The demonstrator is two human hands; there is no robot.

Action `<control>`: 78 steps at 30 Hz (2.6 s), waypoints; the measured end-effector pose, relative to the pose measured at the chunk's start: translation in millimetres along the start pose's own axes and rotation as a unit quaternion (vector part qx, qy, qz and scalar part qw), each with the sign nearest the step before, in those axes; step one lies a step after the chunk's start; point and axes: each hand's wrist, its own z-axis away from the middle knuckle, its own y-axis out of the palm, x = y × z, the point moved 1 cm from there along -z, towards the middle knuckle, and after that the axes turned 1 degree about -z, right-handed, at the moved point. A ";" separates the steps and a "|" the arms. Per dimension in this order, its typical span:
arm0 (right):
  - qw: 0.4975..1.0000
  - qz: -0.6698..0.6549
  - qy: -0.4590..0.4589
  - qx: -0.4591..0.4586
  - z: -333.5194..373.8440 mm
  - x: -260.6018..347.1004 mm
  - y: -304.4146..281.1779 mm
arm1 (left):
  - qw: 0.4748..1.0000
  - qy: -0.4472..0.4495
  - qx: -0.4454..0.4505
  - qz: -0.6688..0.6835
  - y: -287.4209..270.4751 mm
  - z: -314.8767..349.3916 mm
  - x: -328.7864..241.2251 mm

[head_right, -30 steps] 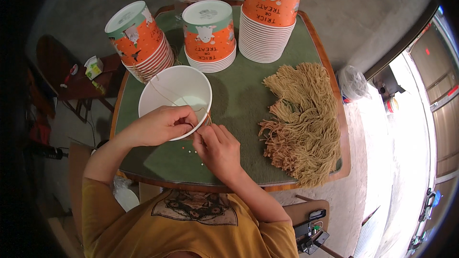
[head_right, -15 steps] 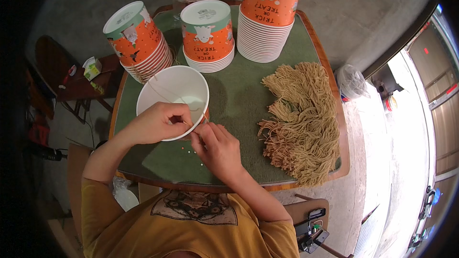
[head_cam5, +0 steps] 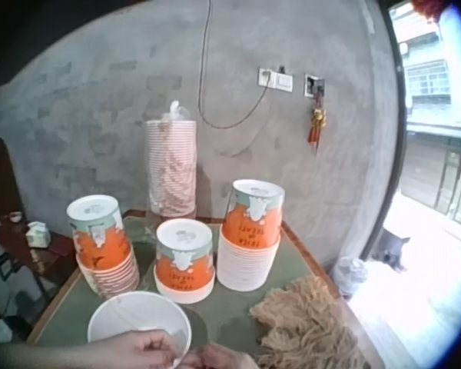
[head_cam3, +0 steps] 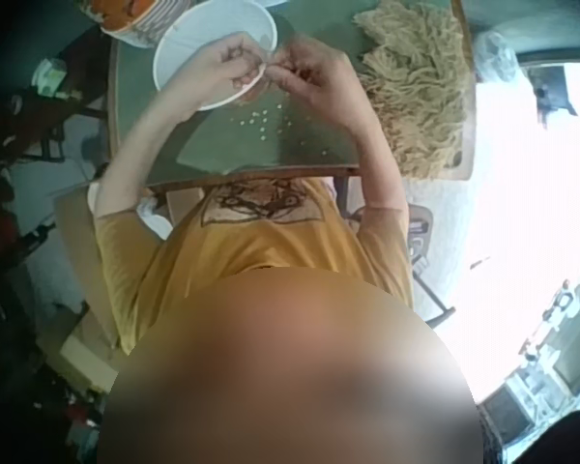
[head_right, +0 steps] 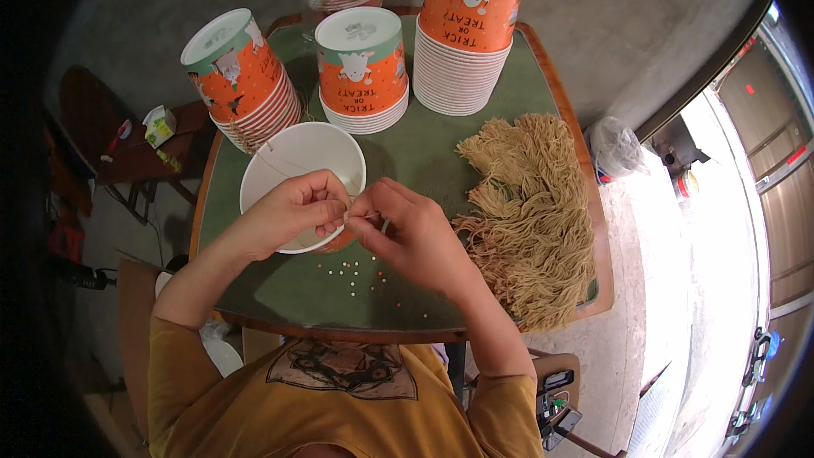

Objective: Stringing small decorative beads or items and organizing them with themed paper cups.

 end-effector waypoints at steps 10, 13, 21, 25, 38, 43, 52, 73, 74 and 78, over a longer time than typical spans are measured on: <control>0.993 -0.091 -0.067 -0.016 -31.1 -2.0 4.3 | 1.000 -0.004 -0.012 -0.019 10.2 3.6 -1.3; 0.990 0.068 -0.101 -0.076 -31.7 -6.9 5.6 | 0.998 0.024 0.018 -0.059 7.1 2.7 3.3; 0.984 0.066 -0.117 -0.117 3.6 -18.5 9.3 | 0.998 0.005 0.019 0.060 2.5 -4.7 6.3; 0.973 0.144 -0.119 -0.139 12.1 -19.0 16.7 | 0.997 -0.001 0.029 0.078 3.2 -8.3 9.4; 0.965 0.133 -0.147 -0.174 15.6 -9.2 40.1 | 0.988 -0.073 0.043 0.132 3.4 -3.5 0.4; 0.966 0.148 -0.140 -0.161 18.4 -7.9 34.8 | 0.986 -0.088 -0.015 0.138 2.0 1.6 0.9; 0.987 0.069 -0.065 -0.127 19.4 -16.8 34.1 | 0.939 0.165 -0.120 -0.277 15.3 11.6 -1.4; 0.981 0.001 0.040 -0.192 16.4 -11.9 39.8 | 0.957 0.163 -0.050 -0.235 18.8 12.1 -4.4; 0.981 0.000 0.040 -0.191 16.9 -11.5 40.4 | 0.941 0.184 -0.053 -0.280 18.4 12.5 -4.9; 0.981 0.024 0.015 -0.191 18.5 -10.9 45.2 | 0.921 0.203 -0.056 -0.328 17.3 13.6 -2.8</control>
